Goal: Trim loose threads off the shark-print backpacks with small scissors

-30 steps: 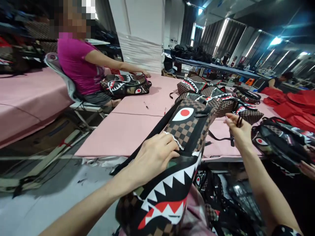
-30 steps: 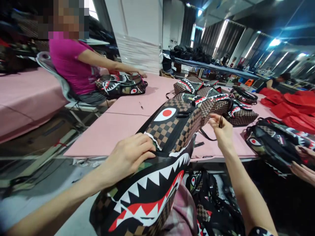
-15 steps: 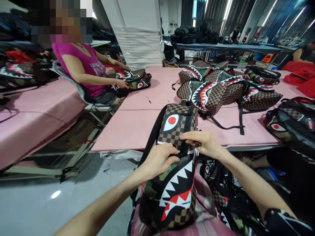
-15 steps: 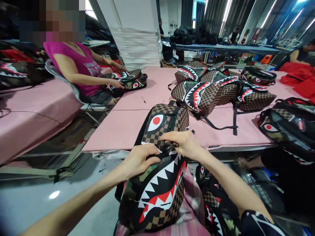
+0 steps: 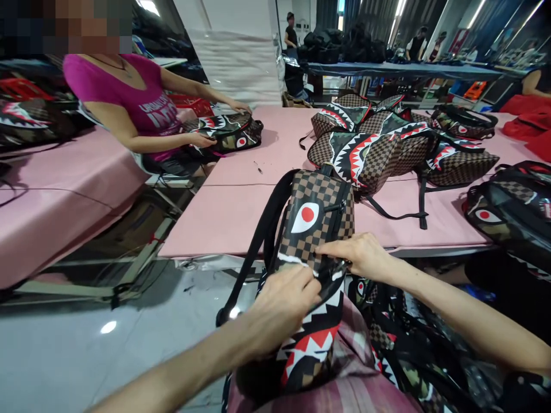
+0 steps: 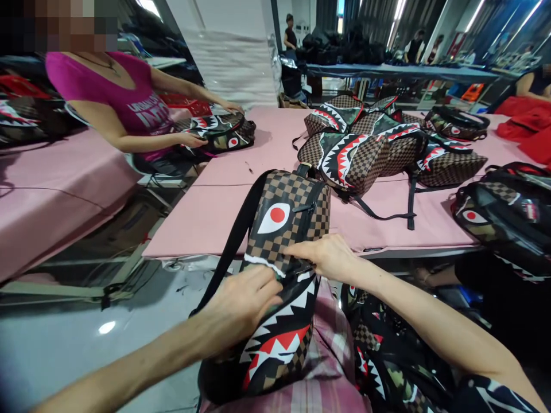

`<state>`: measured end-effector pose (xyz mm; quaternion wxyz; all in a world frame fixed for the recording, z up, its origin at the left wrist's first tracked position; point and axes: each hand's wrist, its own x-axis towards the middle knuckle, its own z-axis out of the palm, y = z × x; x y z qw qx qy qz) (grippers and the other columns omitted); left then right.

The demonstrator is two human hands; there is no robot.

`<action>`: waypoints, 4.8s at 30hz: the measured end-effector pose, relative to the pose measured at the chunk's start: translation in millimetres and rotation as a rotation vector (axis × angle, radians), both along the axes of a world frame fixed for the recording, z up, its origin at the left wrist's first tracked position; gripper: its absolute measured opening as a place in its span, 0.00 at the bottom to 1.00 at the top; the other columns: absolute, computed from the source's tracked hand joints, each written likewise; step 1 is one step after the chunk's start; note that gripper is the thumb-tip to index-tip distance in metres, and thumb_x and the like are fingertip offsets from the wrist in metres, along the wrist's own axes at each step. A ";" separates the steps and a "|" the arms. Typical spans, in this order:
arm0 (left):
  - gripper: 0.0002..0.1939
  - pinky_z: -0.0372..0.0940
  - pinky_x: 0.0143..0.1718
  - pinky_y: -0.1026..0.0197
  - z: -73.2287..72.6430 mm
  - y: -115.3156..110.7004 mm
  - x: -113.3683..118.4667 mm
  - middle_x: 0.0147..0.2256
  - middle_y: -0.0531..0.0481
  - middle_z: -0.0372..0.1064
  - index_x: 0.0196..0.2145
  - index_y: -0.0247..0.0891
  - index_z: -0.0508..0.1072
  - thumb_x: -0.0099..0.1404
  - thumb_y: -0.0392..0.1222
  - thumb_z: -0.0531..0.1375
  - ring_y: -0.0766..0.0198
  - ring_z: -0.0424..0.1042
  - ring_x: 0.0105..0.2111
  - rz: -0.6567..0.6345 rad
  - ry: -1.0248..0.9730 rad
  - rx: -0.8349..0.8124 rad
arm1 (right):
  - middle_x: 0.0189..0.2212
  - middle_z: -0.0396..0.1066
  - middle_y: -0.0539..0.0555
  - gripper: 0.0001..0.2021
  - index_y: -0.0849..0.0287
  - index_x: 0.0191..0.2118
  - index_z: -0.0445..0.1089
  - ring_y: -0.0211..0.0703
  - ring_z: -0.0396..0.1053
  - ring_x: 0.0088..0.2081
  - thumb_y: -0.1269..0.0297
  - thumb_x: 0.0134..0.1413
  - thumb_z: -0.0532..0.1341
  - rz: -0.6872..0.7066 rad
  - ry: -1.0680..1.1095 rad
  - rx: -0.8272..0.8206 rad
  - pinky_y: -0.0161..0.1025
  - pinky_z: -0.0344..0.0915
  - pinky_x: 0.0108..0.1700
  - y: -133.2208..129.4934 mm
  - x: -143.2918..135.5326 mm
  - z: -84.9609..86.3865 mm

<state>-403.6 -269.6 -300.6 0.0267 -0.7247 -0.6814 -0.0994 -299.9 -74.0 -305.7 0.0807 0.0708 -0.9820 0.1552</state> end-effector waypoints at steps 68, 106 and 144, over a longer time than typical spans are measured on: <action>0.05 0.50 0.53 0.47 -74.2 -110.1 -42.3 0.31 0.51 0.69 0.34 0.38 0.67 0.59 0.40 0.59 0.58 0.66 0.45 0.465 -0.066 0.305 | 0.35 0.71 0.55 0.10 0.60 0.39 0.68 0.44 0.67 0.37 0.61 0.57 0.54 0.147 -0.099 0.215 0.38 0.58 0.37 -94.5 -79.6 -24.6; 0.07 0.55 0.41 0.51 -56.5 -102.5 -38.6 0.27 0.45 0.64 0.25 0.33 0.68 0.58 0.29 0.52 0.57 0.60 0.36 0.476 0.068 0.141 | 0.31 0.70 0.52 0.11 0.57 0.38 0.73 0.39 0.62 0.33 0.60 0.58 0.55 0.343 -0.091 0.032 0.37 0.52 0.33 -118.3 -83.2 -37.7; 0.09 0.55 0.44 0.49 -56.1 -103.7 -41.7 0.26 0.46 0.64 0.23 0.35 0.66 0.57 0.29 0.51 0.58 0.61 0.34 0.463 0.127 0.089 | 0.32 0.71 0.51 0.09 0.56 0.37 0.73 0.38 0.64 0.33 0.61 0.56 0.57 0.363 -0.165 0.056 0.37 0.51 0.31 -127.2 -89.8 -38.0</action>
